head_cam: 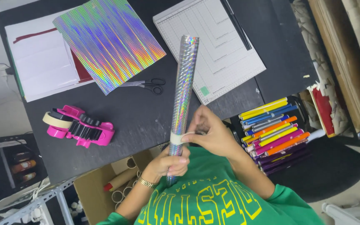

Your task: Rolling up craft sheets and securing them with tape for storage or repair purposes.

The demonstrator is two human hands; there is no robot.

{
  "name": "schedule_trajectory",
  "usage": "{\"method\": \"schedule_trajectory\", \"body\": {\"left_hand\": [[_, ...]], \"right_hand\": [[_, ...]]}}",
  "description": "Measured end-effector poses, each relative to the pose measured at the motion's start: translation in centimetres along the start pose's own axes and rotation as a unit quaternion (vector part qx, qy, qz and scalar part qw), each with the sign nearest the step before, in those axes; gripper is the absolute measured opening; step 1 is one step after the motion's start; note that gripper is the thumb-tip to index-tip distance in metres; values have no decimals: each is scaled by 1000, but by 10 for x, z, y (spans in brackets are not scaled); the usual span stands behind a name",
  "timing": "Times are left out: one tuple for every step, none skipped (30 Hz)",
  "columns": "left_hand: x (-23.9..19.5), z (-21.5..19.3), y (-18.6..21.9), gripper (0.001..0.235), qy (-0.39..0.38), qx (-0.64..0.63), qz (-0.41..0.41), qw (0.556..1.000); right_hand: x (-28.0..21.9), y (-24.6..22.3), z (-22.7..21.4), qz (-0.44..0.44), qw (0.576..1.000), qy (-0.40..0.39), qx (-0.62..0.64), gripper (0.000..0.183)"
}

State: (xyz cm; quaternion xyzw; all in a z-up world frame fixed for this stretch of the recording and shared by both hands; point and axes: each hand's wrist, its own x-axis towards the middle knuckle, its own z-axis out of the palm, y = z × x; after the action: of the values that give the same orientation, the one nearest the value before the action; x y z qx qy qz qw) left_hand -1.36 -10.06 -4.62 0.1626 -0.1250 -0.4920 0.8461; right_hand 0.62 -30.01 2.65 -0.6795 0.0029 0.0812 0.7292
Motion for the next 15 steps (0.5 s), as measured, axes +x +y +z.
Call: {"method": "schedule_trajectory", "body": {"left_hand": [[-1, -7, -2, 23, -58, -37, -26, 997], [0, -9, -5, 23, -60, -39, -36, 997], [2, -12, -7, 21, -120, -90, -75, 986], [6, -15, -10, 18, -177, -141, -114, 967], [22, 0, 2, 18, -181, -148, -132, 963], [39, 15, 12, 25, -273, -128, -231, 925], [59, 30, 22, 42, -365, -109, -324, 866], [55, -29, -26, 42, -372, -117, -341, 855], [40, -78, -80, 23, -328, -388, -39, 860], [19, -117, -135, 54, -221, -594, 268, 725], [54, -74, -90, 54, -218, -602, 250, 726], [83, -23, -44, 25, -335, -437, -28, 834], [96, 38, 1, 47, -422, -216, -296, 829], [98, 29, -2, 47, -425, -221, -309, 822], [101, 18, -5, 42, -352, -206, -379, 831]], "right_hand": [[-2, 0, 0, -31, 999, 13, -13, 52], [-2, 13, 0, -31, 999, 24, -11, 52], [-4, 27, -1, -80, 995, -29, 49, 58], [-5, 40, -3, -131, 982, -81, 106, 67], [-5, 29, -4, -132, 984, -61, 106, 67], [-5, 17, -6, -192, 970, -147, 35, 70], [-5, 5, -10, -246, 941, -229, -39, 91], [-9, 8, -7, -245, 946, -208, -44, 91], [-11, 11, -5, -238, 943, -224, 59, 72], [-12, 14, -3, -232, 929, -237, 161, 54], [-20, 12, -10, -237, 934, -219, 155, 54], [-27, 10, -16, -206, 954, -158, 153, 55], [-36, 8, -21, -172, 968, -99, 156, 55], [-43, 21, -25, -176, 969, -83, 153, 55], [-50, 34, -30, -159, 969, -14, 188, 50]]}}
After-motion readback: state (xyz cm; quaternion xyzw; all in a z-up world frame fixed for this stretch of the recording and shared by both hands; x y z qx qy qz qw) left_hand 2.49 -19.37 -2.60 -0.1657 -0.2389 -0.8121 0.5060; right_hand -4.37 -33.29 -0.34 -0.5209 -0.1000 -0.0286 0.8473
